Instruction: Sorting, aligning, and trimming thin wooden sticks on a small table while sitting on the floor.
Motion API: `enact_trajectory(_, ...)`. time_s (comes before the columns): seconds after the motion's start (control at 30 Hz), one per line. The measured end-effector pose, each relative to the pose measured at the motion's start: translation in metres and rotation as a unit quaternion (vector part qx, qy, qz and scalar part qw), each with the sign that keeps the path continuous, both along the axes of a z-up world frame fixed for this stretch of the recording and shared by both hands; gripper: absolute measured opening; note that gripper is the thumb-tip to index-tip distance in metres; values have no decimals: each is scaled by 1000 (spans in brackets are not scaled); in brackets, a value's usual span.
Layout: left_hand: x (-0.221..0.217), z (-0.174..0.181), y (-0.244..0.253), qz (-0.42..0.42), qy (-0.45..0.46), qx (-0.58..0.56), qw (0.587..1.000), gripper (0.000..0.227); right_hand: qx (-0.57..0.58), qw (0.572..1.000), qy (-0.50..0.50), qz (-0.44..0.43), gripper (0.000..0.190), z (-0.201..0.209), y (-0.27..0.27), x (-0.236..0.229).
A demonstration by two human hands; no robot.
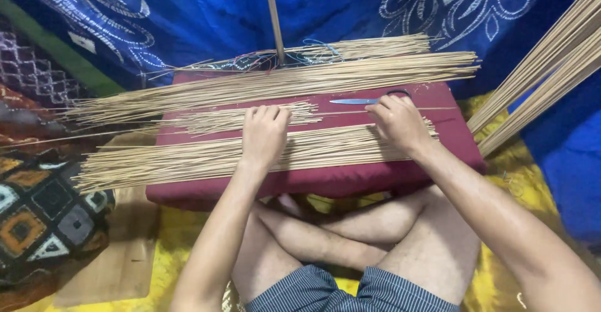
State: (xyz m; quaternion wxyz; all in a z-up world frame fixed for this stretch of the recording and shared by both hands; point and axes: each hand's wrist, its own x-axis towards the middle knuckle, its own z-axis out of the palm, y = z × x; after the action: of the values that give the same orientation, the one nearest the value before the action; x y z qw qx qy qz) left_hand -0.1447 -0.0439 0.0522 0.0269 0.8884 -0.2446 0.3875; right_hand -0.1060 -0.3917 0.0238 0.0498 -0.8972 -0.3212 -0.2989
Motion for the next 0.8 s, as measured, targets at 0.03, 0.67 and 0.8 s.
enact_trajectory(0.03,-7,4,-9,-3,-3,0,1000,7,0,1000,-3,-3,21,-4,-2,-6)
enact_trajectory(0.67,-33,1,-88,-67,90,-27,993,3,42,996,53,-57,11,20,-87,-68)
enact_trajectory(0.8,-21,-4,-91,-59,90,-19,994,4,34,994,57,-87,10,16,-116,-58)
